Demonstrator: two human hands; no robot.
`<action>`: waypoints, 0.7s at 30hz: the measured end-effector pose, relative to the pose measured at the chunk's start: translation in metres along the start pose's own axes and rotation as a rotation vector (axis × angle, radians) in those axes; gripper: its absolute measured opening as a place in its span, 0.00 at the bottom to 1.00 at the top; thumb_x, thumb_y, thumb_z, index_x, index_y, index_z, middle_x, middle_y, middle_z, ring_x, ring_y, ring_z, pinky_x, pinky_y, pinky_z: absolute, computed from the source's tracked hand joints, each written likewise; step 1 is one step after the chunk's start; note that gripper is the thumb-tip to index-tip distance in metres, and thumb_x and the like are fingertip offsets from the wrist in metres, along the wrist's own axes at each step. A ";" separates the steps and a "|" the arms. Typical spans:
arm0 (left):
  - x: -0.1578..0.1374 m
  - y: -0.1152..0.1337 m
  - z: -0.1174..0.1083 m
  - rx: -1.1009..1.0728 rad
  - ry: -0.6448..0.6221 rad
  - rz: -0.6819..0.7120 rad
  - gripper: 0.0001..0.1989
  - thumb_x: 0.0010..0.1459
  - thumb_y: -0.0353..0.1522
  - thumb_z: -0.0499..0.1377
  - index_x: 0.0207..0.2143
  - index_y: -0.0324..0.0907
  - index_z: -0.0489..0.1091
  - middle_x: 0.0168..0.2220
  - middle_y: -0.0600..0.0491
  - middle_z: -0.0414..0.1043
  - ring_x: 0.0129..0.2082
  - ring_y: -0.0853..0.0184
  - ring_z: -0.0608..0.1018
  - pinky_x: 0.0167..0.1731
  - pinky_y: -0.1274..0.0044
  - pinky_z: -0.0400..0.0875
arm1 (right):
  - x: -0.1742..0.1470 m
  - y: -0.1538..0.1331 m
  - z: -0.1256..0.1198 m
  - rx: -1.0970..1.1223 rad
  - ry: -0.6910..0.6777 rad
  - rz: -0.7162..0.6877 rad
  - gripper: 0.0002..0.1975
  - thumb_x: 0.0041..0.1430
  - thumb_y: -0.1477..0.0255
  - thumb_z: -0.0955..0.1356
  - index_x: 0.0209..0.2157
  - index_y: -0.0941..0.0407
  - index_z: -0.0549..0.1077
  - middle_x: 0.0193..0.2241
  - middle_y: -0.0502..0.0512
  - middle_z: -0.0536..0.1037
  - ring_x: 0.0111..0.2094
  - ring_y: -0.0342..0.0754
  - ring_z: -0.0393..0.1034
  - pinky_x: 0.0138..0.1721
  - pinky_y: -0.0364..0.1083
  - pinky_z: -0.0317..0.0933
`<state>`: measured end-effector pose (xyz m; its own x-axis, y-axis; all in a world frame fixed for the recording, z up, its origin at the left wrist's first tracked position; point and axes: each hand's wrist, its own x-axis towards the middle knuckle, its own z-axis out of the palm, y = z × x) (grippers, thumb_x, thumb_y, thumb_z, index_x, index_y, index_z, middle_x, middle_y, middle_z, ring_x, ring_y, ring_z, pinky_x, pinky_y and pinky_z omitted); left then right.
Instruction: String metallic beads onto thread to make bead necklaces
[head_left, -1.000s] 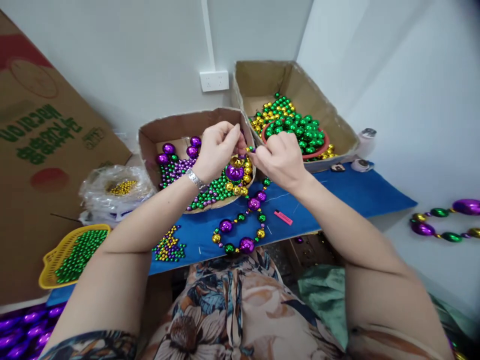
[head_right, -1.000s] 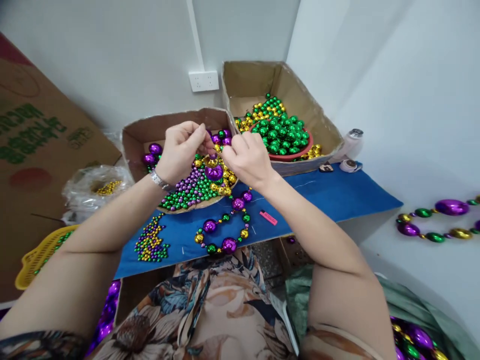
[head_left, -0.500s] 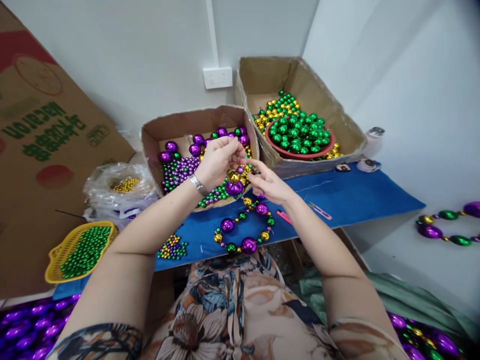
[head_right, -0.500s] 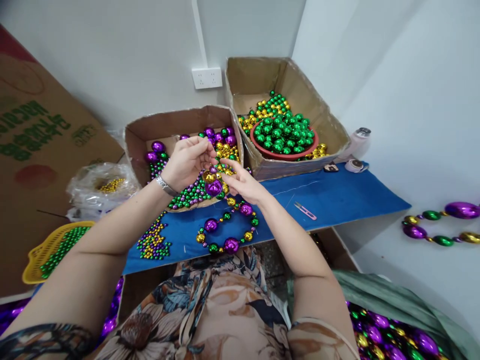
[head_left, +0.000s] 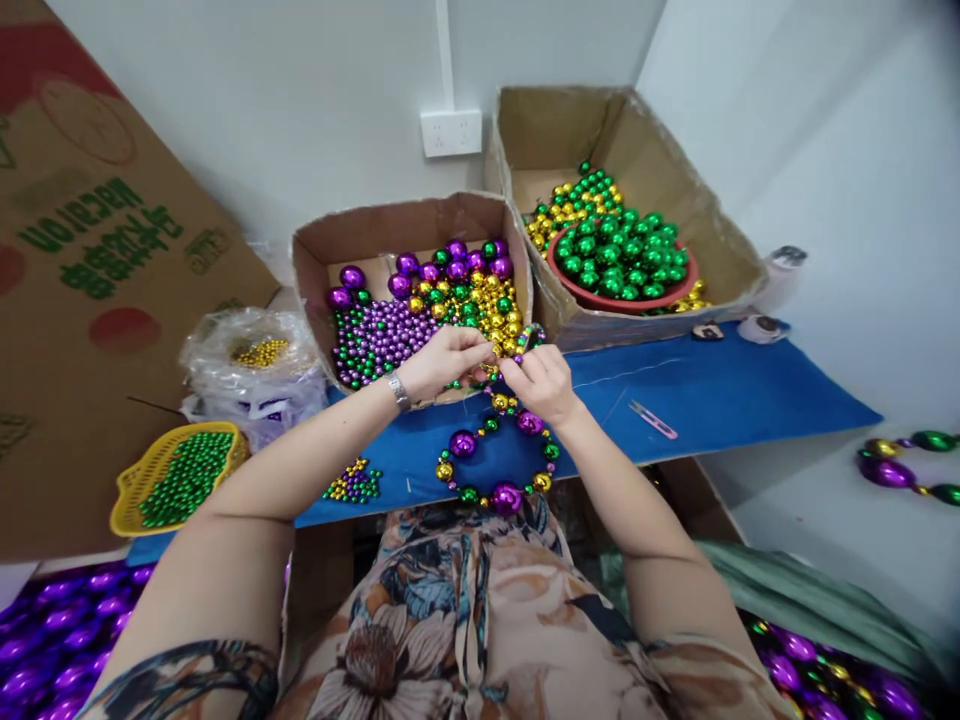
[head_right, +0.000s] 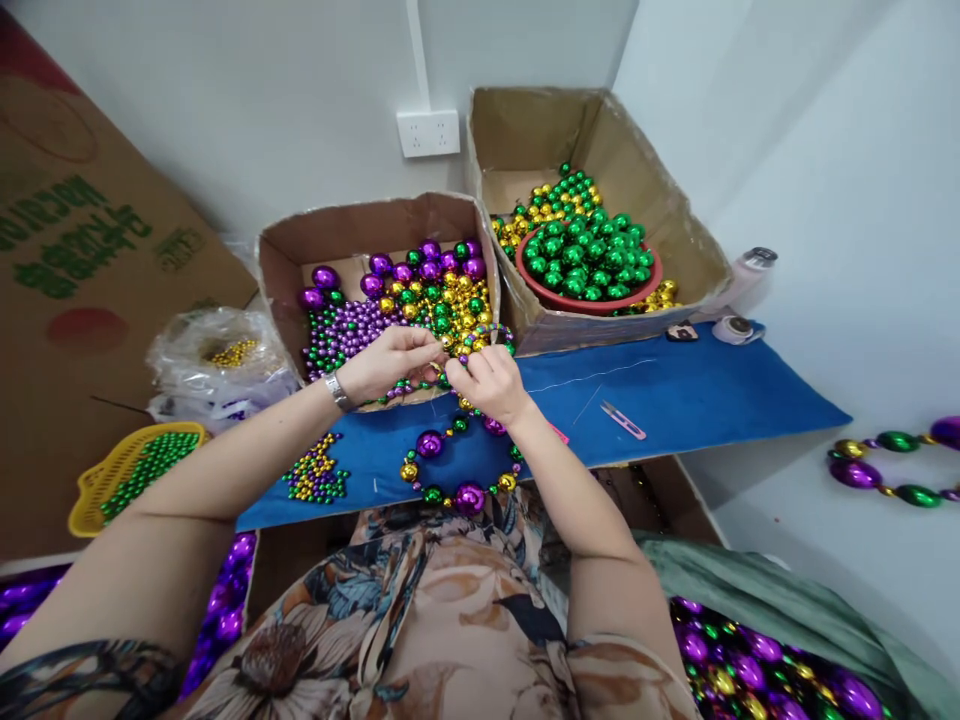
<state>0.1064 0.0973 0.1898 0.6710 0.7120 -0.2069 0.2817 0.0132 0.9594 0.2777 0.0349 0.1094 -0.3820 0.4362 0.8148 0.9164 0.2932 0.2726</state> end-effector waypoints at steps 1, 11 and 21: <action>-0.002 0.000 0.000 0.016 -0.021 0.002 0.10 0.62 0.29 0.58 0.26 0.36 0.69 0.22 0.54 0.70 0.19 0.78 0.71 0.17 0.85 0.59 | -0.002 -0.002 -0.002 -0.004 0.015 -0.017 0.05 0.65 0.74 0.63 0.35 0.52 0.70 0.20 0.47 0.61 0.27 0.43 0.55 0.32 0.47 0.47; -0.003 -0.027 0.018 -0.129 -0.063 0.105 0.12 0.60 0.32 0.58 0.24 0.37 0.67 0.21 0.56 0.65 0.19 0.78 0.66 0.21 0.84 0.62 | -0.028 -0.030 -0.019 0.053 0.058 0.210 0.08 0.62 0.74 0.66 0.43 0.51 0.72 0.28 0.50 0.73 0.31 0.42 0.66 0.35 0.44 0.58; -0.001 -0.030 0.004 0.002 0.123 0.416 0.13 0.61 0.40 0.56 0.28 0.40 0.68 0.27 0.53 0.70 0.26 0.74 0.69 0.29 0.81 0.66 | -0.040 -0.085 -0.044 1.066 -0.401 0.963 0.25 0.65 0.65 0.63 0.63 0.48 0.59 0.42 0.53 0.79 0.26 0.43 0.73 0.28 0.44 0.69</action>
<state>0.1000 0.0930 0.1605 0.6408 0.7349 0.2220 0.0060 -0.2939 0.9558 0.2206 -0.0450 0.0762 0.1352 0.9660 0.2205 0.3806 0.1549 -0.9117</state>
